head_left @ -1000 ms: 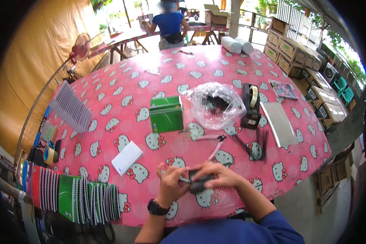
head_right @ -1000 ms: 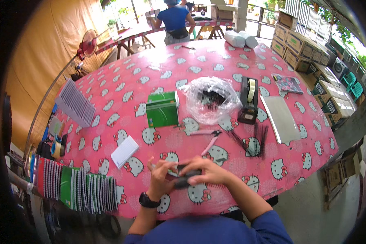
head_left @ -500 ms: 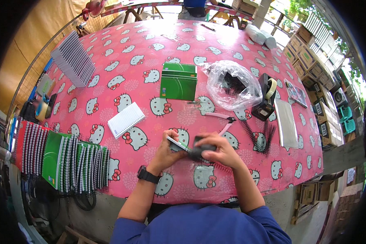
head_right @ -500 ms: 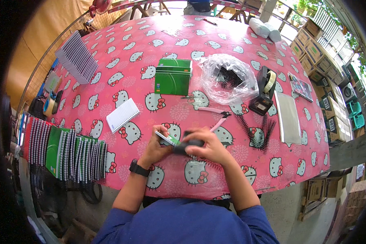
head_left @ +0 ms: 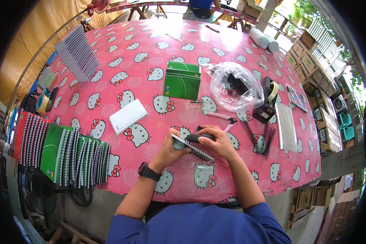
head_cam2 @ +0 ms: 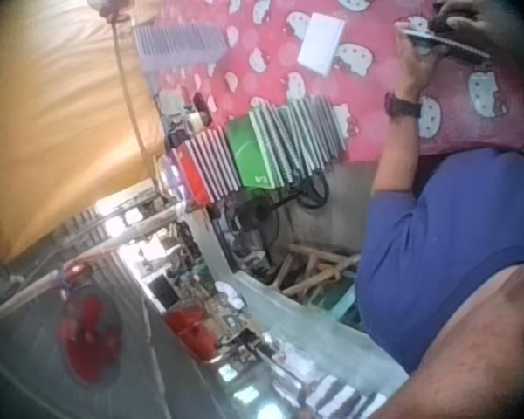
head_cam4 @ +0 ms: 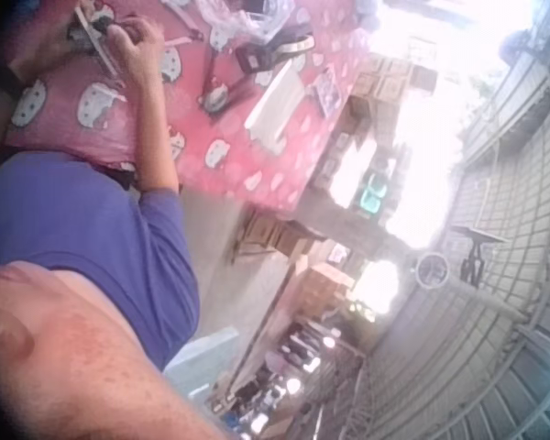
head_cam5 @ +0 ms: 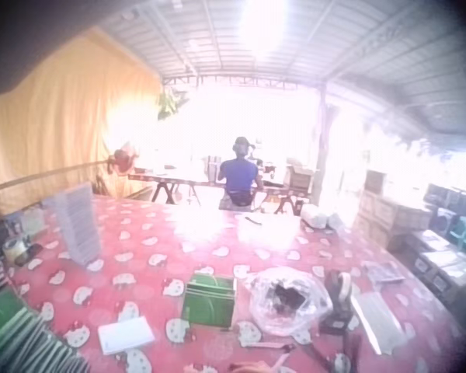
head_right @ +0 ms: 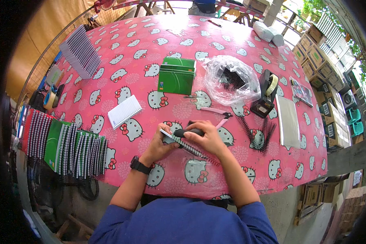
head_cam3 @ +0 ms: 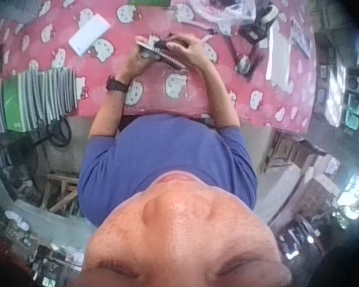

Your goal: The person manually assembles notebooks by picking up a green cover and a stack of paper, aligning them, and inserting a spiral binding wire into the pre-punched holes by hand.

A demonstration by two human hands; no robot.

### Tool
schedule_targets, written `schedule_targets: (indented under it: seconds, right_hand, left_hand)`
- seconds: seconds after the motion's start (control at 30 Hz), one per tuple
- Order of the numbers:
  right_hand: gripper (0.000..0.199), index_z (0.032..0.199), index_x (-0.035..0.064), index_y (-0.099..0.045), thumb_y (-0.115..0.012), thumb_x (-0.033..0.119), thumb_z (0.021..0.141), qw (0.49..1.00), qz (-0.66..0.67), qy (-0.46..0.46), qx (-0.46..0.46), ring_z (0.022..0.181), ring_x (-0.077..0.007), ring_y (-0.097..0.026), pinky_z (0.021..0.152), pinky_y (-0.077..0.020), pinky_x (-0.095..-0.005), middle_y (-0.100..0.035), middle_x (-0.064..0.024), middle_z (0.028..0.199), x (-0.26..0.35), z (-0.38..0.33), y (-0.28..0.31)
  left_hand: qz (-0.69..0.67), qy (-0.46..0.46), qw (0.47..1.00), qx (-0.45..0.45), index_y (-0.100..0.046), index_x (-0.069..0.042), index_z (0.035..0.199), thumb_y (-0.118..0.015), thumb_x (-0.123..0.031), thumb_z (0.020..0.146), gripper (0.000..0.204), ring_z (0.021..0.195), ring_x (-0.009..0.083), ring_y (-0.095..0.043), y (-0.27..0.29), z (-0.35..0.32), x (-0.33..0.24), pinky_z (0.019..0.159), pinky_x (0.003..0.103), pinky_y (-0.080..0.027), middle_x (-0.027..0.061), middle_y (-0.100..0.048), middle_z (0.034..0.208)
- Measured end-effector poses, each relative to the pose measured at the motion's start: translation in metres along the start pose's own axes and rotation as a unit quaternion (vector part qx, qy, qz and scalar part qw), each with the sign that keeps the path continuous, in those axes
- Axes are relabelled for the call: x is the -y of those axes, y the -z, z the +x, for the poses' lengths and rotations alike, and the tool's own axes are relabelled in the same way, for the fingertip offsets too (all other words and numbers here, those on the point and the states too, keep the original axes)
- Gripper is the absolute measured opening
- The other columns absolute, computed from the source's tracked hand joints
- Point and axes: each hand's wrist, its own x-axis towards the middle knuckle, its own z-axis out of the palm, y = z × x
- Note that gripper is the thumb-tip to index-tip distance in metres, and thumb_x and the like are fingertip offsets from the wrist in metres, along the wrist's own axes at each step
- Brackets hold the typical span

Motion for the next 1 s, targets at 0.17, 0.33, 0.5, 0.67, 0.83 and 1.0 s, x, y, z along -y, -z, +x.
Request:
schedule_targets:
  seconds: [0.17,0.33,0.5,0.67,0.83,1.0]
  right_hand:
    - [0.041,0.099,0.003,-0.068,-0.07,0.038,0.078,0.951,0.274,0.094,0.104,0.113,-0.0307,-0.053,0.097,-0.0374,-0.0422,-0.061,-0.0191,0.113,0.005,-0.008,0.004]
    - [0.04,0.099,0.0059,-0.07,-0.072,0.039,0.076,0.993,0.078,0.073,0.055,0.112,-0.0307,-0.053,0.096,-0.0382,-0.0409,-0.062,-0.0192,0.112,0.006,0.0,0.002]
    - [0.04,0.101,0.004,-0.068,-0.071,0.035,0.076,0.997,0.063,0.038,0.009,0.114,-0.0288,-0.052,0.097,-0.0379,-0.0397,-0.06,-0.0191,0.114,-0.005,0.005,-0.003]
    - [0.044,0.105,0.0037,-0.066,-0.073,0.035,0.075,0.994,-0.046,0.095,-0.005,0.118,-0.035,-0.047,0.1,-0.0351,-0.0451,-0.052,-0.0228,0.126,-0.008,0.007,-0.007]
    - [0.048,0.11,0.0046,-0.06,-0.076,0.028,0.071,0.95,-0.218,0.19,-0.122,0.116,-0.0367,-0.044,0.101,-0.0345,-0.0463,-0.054,-0.0175,0.123,0.022,0.004,-0.008]
    - [0.028,0.104,0.0026,-0.059,-0.068,0.009,0.079,0.981,-0.059,0.161,-0.092,0.08,-0.0271,-0.061,0.069,-0.0495,-0.0344,-0.059,-0.0117,0.093,0.048,-0.023,-0.029]
  left_hand:
    - [0.053,-0.029,0.998,0.001,-0.038,-0.01,0.101,-0.081,-0.011,0.069,0.053,0.089,0.0153,-0.045,-0.001,-0.001,-0.004,0.079,0.031,-0.042,0.005,-0.044,0.096]
    - [-0.006,-0.018,1.0,0.008,-0.037,-0.01,0.1,-0.08,-0.012,0.071,0.052,0.089,0.0148,-0.045,-0.001,-0.004,0.004,0.079,0.03,-0.042,0.0053,-0.045,0.097]
    - [-0.021,-0.01,1.0,0.016,-0.036,-0.01,0.1,-0.078,-0.008,0.073,0.05,0.089,0.0137,-0.045,-0.001,0.0,0.003,0.078,0.028,-0.042,0.0047,-0.044,0.097]
    - [-0.005,-0.014,0.999,0.028,-0.037,-0.011,0.101,-0.076,-0.005,0.075,0.047,0.09,0.0117,-0.046,-0.002,-0.002,-0.002,0.08,0.027,-0.044,0.0021,-0.043,0.097]
    - [-0.017,0.013,1.0,0.016,-0.039,-0.011,0.102,-0.071,-0.007,0.08,0.039,0.084,0.0108,-0.047,-0.001,-0.004,-0.009,0.075,0.026,-0.044,0.0008,-0.044,0.096]
    - [0.082,-0.058,0.995,-0.027,-0.046,-0.005,0.102,-0.069,-0.011,0.083,0.03,0.083,0.0139,-0.054,-0.012,-0.01,-0.053,0.072,0.029,-0.046,0.0058,-0.053,0.092]
